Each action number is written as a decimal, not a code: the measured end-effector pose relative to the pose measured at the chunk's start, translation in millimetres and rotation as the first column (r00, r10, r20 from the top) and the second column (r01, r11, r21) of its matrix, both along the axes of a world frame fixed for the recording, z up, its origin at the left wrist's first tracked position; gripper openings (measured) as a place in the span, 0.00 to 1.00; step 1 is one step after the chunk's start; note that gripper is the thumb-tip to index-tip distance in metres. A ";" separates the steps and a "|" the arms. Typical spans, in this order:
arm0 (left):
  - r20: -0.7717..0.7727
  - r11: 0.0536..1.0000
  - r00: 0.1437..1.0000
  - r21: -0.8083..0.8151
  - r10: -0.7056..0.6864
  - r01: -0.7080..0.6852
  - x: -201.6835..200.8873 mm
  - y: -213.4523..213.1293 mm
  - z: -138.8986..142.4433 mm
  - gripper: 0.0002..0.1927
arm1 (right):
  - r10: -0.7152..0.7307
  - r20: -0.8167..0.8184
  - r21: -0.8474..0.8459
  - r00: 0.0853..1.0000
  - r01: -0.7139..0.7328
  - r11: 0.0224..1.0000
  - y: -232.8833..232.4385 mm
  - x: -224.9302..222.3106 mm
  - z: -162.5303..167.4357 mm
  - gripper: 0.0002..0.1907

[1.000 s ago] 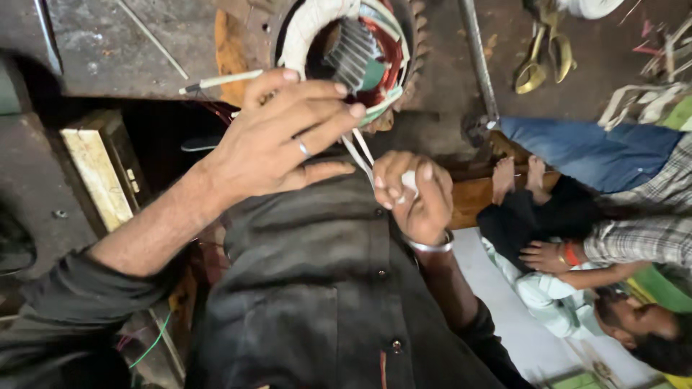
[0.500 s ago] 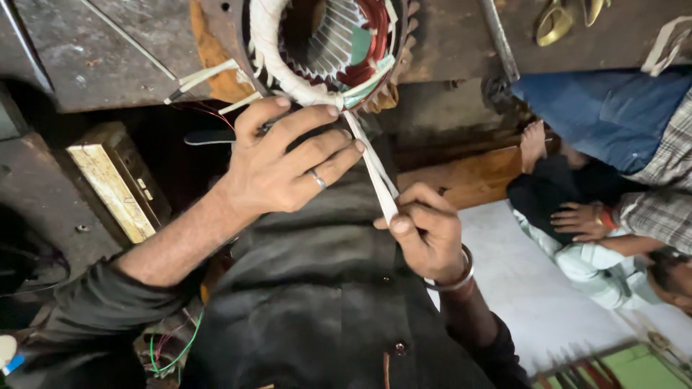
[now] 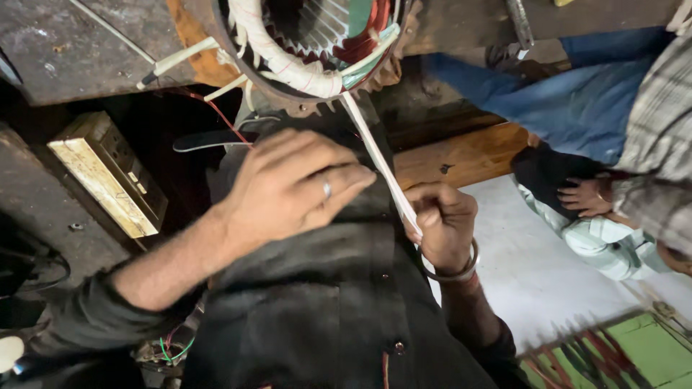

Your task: The person wraps white insulating tape around the copper windings of a motor stator. They repeatedly pull tape from a roll, wrap it around the stator, and tear off pieces by hand to cover the windings.

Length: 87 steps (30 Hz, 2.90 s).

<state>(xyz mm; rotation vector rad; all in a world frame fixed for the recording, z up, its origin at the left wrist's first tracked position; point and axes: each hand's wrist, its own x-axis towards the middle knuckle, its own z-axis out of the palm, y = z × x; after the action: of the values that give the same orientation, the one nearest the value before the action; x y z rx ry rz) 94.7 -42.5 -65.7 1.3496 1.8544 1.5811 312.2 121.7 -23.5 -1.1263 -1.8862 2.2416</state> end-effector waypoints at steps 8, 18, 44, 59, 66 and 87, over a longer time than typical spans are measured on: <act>0.979 0.989 0.159 -0.113 0.128 -0.101 54.5 13.5 -5.8 0.08 | 0.139 0.256 -0.109 0.957 -0.114 0.987 10.1 13.1 -5.3 0.21; 0.976 0.959 0.026 -0.206 0.215 -0.193 69.5 21.1 -23.3 0.08 | 0.035 0.293 -0.155 0.956 0.011 0.988 1.4 16.7 -17.6 0.20; 0.991 0.994 0.101 -0.082 0.088 -0.070 66.8 26.0 -1.3 0.10 | 0.089 0.113 -0.432 0.990 -0.032 0.901 27.6 3.3 -7.7 0.12; 0.993 0.997 -0.098 0.073 -0.070 0.024 70.1 -1.9 -20.2 0.11 | -0.158 0.066 -0.414 0.985 0.171 0.894 -14.9 13.8 -18.2 0.12; 0.994 0.997 0.089 0.067 -0.064 -0.034 75.1 -17.9 -8.0 0.12 | 0.269 -0.171 0.227 0.948 -0.228 0.947 -6.6 -11.3 -27.6 0.09; 0.802 0.953 0.515 -0.245 0.302 -0.179 68.1 17.3 31.4 0.08 | -0.085 0.038 -0.460 0.996 0.093 0.883 15.0 -84.9 -37.0 0.09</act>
<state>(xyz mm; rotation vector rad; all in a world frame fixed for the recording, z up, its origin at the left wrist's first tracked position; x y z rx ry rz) 162.8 -25.3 -34.3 0.1187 1.4744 1.7362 227.3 136.7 -60.5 -1.2457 -1.2939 2.7130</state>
